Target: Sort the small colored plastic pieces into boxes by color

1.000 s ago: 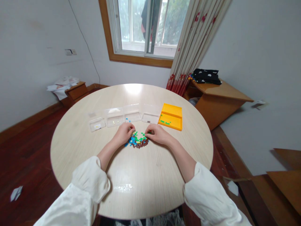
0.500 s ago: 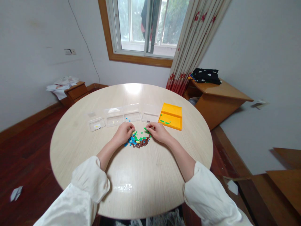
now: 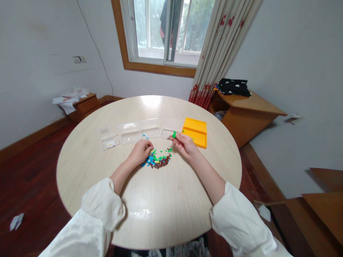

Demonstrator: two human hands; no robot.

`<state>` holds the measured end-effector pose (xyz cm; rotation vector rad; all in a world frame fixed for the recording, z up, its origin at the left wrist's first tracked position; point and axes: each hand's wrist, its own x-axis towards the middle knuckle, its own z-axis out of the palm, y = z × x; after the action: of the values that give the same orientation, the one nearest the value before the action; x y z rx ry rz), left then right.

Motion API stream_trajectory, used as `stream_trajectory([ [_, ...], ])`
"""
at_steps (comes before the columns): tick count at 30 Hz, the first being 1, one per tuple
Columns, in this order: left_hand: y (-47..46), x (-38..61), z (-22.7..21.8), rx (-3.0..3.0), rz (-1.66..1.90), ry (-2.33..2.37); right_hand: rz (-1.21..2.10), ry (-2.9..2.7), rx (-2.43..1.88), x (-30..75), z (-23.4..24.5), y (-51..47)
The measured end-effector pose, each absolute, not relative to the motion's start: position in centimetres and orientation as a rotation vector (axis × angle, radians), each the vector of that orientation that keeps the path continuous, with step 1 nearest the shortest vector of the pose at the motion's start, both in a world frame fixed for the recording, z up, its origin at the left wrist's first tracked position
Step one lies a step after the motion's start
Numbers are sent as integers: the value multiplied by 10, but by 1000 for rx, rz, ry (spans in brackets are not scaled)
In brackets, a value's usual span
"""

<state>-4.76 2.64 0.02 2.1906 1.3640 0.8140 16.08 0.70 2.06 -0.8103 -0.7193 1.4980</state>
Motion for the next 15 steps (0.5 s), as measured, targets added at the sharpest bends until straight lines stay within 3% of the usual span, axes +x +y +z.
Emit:
stream_trajectory([
  [7,27,-49,-2,2179,801,1377,1371,-603,-718,175,26,13],
  [15,27,-50,-2,2239,811,1359,710,-622,-1126,207,20,24],
])
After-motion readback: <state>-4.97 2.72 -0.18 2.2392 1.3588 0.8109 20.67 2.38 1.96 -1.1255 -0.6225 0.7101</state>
